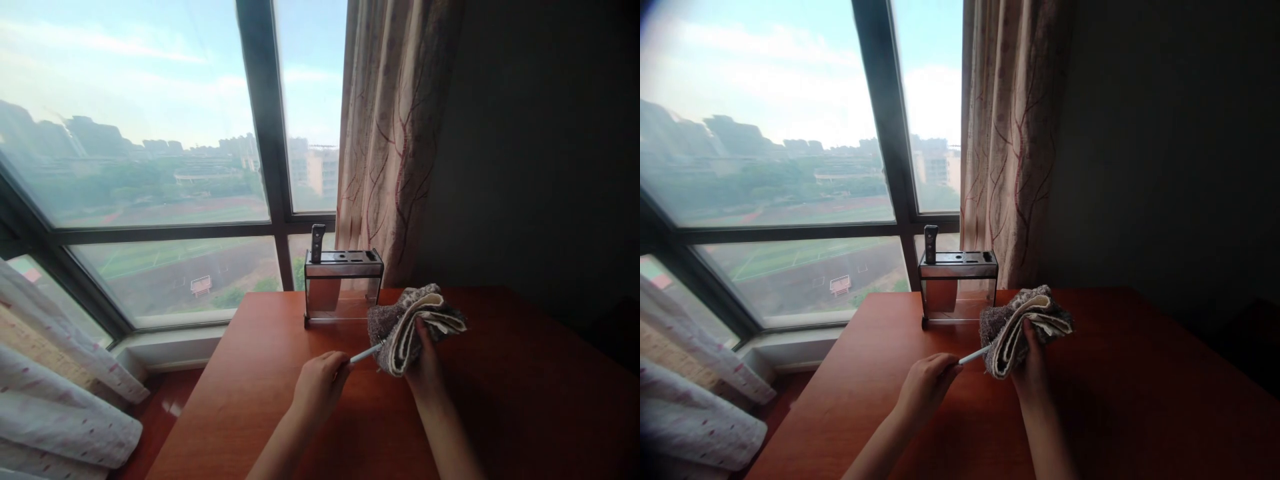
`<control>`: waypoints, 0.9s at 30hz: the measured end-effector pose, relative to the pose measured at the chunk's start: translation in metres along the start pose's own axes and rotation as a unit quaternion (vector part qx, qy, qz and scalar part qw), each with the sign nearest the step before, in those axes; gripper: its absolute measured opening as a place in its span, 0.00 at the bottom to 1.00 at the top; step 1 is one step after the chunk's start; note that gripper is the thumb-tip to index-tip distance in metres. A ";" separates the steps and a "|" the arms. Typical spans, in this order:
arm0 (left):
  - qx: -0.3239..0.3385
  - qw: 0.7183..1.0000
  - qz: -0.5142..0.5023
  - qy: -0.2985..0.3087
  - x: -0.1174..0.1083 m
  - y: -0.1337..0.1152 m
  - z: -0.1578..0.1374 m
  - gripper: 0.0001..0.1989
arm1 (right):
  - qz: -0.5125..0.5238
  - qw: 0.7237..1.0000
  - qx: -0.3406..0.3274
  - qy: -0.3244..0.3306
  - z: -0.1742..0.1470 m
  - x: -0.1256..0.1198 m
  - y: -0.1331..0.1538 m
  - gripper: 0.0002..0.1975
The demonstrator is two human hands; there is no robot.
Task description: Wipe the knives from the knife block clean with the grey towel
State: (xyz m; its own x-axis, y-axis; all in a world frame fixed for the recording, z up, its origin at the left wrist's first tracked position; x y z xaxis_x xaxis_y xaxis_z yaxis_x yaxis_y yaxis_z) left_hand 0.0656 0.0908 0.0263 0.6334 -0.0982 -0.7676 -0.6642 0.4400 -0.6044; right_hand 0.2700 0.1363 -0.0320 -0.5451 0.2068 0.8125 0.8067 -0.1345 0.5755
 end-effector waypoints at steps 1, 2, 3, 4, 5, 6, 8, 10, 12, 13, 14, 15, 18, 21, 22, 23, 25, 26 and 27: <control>-0.007 0.999 -0.039 0.018 0.002 0.002 0.002 0.13 | -0.004 1.000 -0.003 0.004 0.001 -0.001 0.001 0.19; -0.014 0.996 -0.081 0.037 0.004 0.004 0.003 0.14 | -0.010 1.000 -0.009 0.007 0.001 -0.003 0.002 0.19; -0.024 0.990 -0.127 0.058 0.008 0.006 0.004 0.15 | -0.017 1.000 -0.017 0.010 0.001 -0.005 0.005 0.19; -0.039 0.980 -0.178 0.083 0.013 0.008 0.004 0.16 | -0.022 0.999 -0.022 0.013 0.000 -0.007 0.007 0.20; -0.057 0.964 -0.232 0.113 0.019 0.010 0.003 0.18 | -0.026 0.999 -0.023 0.020 0.000 -0.008 0.008 0.20; -0.075 0.944 -0.286 0.148 0.027 0.010 0.001 0.20 | -0.027 0.999 -0.018 0.033 -0.001 -0.009 0.008 0.21; -0.104 0.895 -0.376 0.217 0.043 0.007 -0.006 0.23 | -0.023 0.996 0.014 0.081 -0.003 -0.004 0.004 0.24; -0.120 0.859 -0.428 0.255 0.052 0.004 -0.010 0.25 | -0.022 0.991 0.047 0.123 -0.005 0.002 -0.001 0.27; -0.128 0.852 -0.441 0.251 0.054 0.007 -0.010 0.26 | -0.031 0.992 0.042 0.116 -0.005 0.001 0.000 0.26; -0.130 0.856 -0.438 0.239 0.052 0.009 -0.009 0.26 | -0.036 0.994 0.027 0.096 -0.005 -0.002 0.003 0.25; -0.131 0.864 -0.431 0.225 0.050 0.012 -0.007 0.26 | -0.039 0.997 0.011 0.073 -0.004 -0.005 0.005 0.24; -0.130 0.873 -0.420 0.210 0.048 0.015 -0.005 0.26 | -0.039 0.998 -0.001 0.054 -0.004 -0.007 0.007 0.24; -0.115 0.908 -0.369 0.161 0.036 0.019 0.001 0.24 | -0.034 0.999 -0.010 0.037 -0.005 -0.005 0.009 0.24; -0.088 0.951 -0.279 0.100 0.018 0.017 0.004 0.22 | -0.045 0.998 -0.024 0.038 -0.008 0.002 0.013 0.22; -0.072 0.967 -0.232 0.079 0.011 0.014 0.004 0.22 | -0.053 0.998 -0.032 0.034 -0.008 0.004 0.016 0.22; -0.054 0.981 -0.177 0.056 0.005 0.010 0.004 0.22 | -0.061 0.997 -0.040 0.030 -0.009 0.006 0.018 0.22; -0.019 0.998 -0.054 -0.002 -0.010 0.003 0.001 0.20 | -0.078 0.995 -0.055 0.022 -0.009 0.011 0.021 0.23; -0.005 0.999 0.004 -0.037 -0.017 -0.001 -0.001 0.17 | -0.086 0.994 -0.063 0.020 -0.009 0.014 0.022 0.24; 0.007 0.996 0.057 -0.070 -0.024 -0.004 -0.003 0.15 | -0.095 0.993 -0.071 0.016 -0.009 0.016 0.023 0.25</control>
State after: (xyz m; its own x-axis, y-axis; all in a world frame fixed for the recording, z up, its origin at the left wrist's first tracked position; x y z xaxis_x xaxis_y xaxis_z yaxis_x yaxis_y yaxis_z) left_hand 0.0516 0.0884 0.0462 0.6041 0.0774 -0.7931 -0.7300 0.4529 -0.5118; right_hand 0.2778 0.1278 -0.0048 -0.6925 0.2108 0.6899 0.6504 -0.2314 0.7235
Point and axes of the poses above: each hand's wrist, its own z-axis towards the middle knuckle, its own x-axis out of the palm, y = z × x, the point moved 10 cm from there along z, towards the middle knuckle, and after that the axes turned 7 degrees about y, right-handed, at the moved point
